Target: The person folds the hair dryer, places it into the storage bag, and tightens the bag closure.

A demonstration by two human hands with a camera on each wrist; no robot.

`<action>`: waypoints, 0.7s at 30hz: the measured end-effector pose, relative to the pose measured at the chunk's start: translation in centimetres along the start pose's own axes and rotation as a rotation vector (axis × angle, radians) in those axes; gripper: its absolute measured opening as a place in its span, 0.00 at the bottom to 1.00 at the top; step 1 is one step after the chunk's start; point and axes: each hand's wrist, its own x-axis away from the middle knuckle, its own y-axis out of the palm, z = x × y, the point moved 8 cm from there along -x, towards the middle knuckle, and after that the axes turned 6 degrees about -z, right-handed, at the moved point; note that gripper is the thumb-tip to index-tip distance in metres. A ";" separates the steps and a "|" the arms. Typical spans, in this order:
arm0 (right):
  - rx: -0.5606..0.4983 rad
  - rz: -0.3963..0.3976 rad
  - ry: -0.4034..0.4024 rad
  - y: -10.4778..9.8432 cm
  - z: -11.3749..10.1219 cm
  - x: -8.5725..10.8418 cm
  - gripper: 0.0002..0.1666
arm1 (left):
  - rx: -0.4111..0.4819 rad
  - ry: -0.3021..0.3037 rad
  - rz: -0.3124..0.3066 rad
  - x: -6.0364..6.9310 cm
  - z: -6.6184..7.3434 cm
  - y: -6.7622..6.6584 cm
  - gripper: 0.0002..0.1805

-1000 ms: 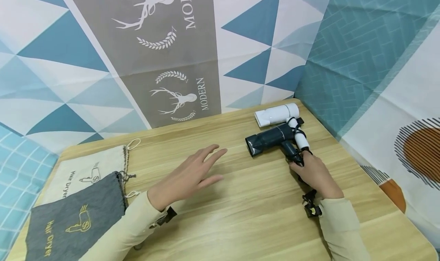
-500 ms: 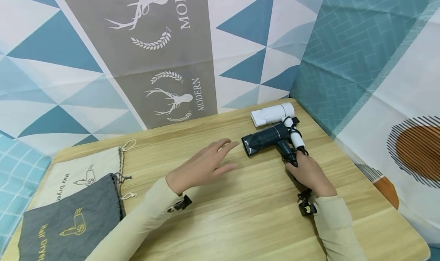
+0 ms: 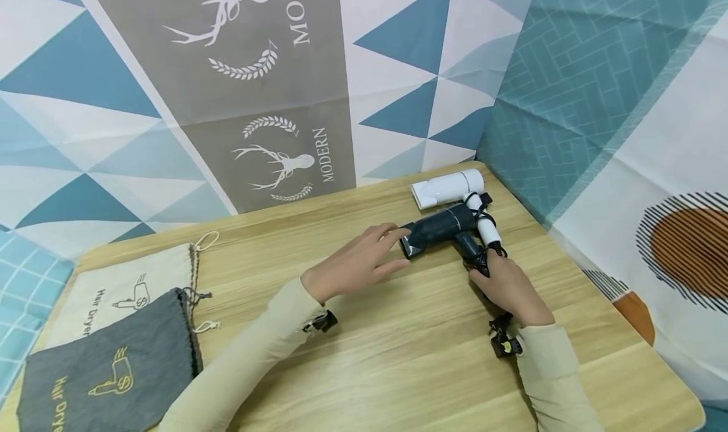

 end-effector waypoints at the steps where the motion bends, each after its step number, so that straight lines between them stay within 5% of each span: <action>1: 0.003 0.004 -0.001 0.0 0.0 0.0 0.43 | -0.005 0.000 -0.001 -0.3 -0.1 0.1 0.34; 15: 0.001 0.016 -0.010 0.1 0.1 -0.2 0.38 | -0.033 -0.051 -0.003 -5.3 -0.4 1.7 0.35; 21: -0.018 0.020 -0.027 0.0 -0.1 -0.1 0.31 | 0.089 -0.091 0.003 -7.4 -1.0 1.7 0.37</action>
